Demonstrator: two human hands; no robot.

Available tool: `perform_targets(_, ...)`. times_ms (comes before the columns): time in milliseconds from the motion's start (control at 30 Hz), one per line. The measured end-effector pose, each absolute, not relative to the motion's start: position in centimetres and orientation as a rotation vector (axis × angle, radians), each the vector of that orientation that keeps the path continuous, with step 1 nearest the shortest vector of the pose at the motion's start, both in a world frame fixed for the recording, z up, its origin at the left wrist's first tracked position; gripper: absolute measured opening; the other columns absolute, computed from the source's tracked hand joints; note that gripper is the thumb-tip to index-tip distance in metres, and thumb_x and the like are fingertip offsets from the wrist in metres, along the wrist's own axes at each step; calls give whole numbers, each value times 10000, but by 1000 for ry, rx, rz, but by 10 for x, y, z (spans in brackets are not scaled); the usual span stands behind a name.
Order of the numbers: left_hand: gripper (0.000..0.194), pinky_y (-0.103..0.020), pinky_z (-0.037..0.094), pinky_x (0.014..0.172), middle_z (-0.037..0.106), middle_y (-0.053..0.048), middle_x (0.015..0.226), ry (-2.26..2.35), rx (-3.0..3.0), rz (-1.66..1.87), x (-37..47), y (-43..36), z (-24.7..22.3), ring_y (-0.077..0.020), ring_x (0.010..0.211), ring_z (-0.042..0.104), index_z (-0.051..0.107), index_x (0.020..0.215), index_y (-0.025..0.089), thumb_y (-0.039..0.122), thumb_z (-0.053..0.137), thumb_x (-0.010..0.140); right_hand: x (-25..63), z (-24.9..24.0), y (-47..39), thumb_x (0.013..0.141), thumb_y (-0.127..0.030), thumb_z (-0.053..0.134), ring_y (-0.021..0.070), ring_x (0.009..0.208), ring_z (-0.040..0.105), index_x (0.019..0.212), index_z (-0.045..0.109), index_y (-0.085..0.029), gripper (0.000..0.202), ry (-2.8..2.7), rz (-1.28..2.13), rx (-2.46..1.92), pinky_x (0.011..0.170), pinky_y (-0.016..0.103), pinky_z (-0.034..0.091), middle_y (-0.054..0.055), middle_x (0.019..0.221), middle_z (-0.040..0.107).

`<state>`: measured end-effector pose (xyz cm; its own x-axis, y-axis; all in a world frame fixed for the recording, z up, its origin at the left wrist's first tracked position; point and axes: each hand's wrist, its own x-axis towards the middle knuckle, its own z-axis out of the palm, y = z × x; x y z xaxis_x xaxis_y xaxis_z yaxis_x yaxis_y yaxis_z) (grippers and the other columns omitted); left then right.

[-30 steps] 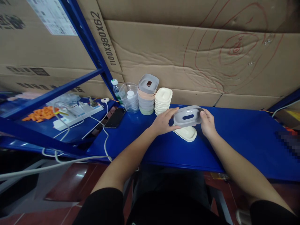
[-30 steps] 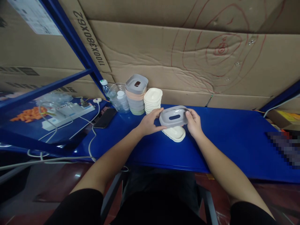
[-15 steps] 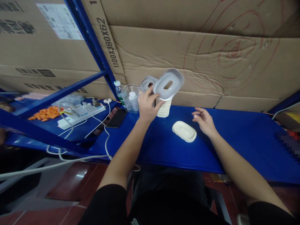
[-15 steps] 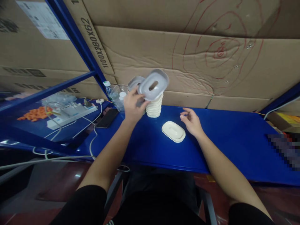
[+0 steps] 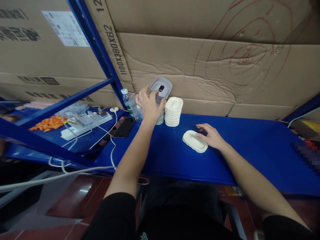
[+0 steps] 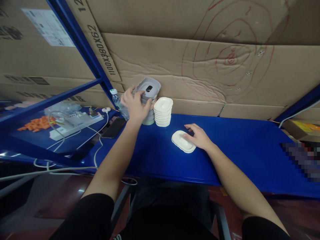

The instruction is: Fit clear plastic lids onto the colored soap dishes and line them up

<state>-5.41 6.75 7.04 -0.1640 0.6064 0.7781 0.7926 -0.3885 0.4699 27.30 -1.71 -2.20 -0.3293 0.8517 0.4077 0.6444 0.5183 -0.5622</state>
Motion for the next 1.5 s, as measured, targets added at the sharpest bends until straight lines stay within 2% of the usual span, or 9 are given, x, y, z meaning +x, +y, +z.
perform_targets(267, 518, -617, 211, 1256, 499, -164, 1571, -1427, -1904, -1563, -47, 59, 58, -397, 1519, 365, 645, 1302, 210, 524, 699, 893, 270, -6, -26, 929, -627, 662, 350, 1245, 658, 1443, 628, -249, 639, -2255, 404, -1295, 1051, 536, 547, 146, 1394, 658)
perform_targets(433, 302, -567, 379, 1150, 679, -162, 1335, -1064, -2292, -1385, -25, 33, 17, -355, 1341, 575, 716, 1142, 209, 433, 633, 957, 282, -10, -25, 690, -782, 806, 487, 1527, 379, 1575, 518, -283, 1056, -2551, 445, -1450, 1237, 763, 168, 172, 1618, 501)
perform_targets(533, 274, -451, 497, 1021, 744, -121, 1187, -799, -2682, -1131, -11, 22, 0, -269, 1149, 678, 732, 1100, 196, 413, 601, 998, 286, -16, -24, 605, -780, 855, 511, 1582, 253, 1612, 468, -305, 1178, -2626, 499, -1534, 1240, 786, 74, 166, 1685, 412)
perform_targets(733, 493, -438, 524, 1009, 700, -126, 1296, -726, -3033, -814, 1, 20, -18, -275, 1155, 668, 721, 1219, 181, 576, 710, 924, 283, -17, -22, 692, -630, 878, 457, 1488, 465, 1512, 601, -307, 923, -2534, 450, -1418, 1232, 724, 267, 143, 1592, 548)
perform_targets(900, 655, -504, 493, 1088, 629, -174, 1422, -819, -3046, -739, -4, 27, -27, -332, 1274, 622, 693, 1323, 183, 618, 788, 844, 281, -15, -22, 749, -487, 883, 404, 1445, 535, 1448, 662, -233, 776, -2421, 444, -1235, 1184, 594, 445, 174, 1598, 526)
perform_targets(1033, 548, -488, 507, 1086, 626, -182, 1438, -838, -3030, -741, -7, 29, -26, -323, 1275, 639, 705, 1311, 173, 507, 789, 884, 278, -11, -25, 823, -506, 837, 375, 1421, 568, 1375, 708, -282, 610, -2323, 393, -1131, 1174, 591, 465, 130, 1582, 553)
perform_targets(1200, 319, -482, 536, 1047, 707, -130, 1362, -884, -2973, -803, -4, 25, -20, -281, 1205, 700, 732, 1232, 206, 415, 651, 1006, 278, -6, -25, 919, -592, 718, 333, 1258, 686, 1301, 731, -263, 505, -2199, 291, -1051, 1092, 553, 527, 126, 1359, 722)
perform_targets(1367, 319, -383, 581, 926, 792, -84, 1164, -998, -2923, -1051, -2, 21, -15, -231, 1054, 757, 707, 1220, 187, 397, 511, 1082, 280, -5, -26, 948, -686, 614, 297, 1082, 754, 1335, 690, -248, 589, -2008, 258, -1071, 977, 473, 582, 109, 1184, 790)
perform_targets(1500, 362, -339, 600, 857, 799, -82, 1099, -1054, -2905, -1230, -2, 20, -17, -203, 968, 770, 643, 1326, 181, 399, 468, 1096, 273, -6, -30, 993, -631, 571, 231, 821, 761, 1110, 744, -229, 453, -1754, 329, -1177, 774, 378, 606, 70, 954, 805)
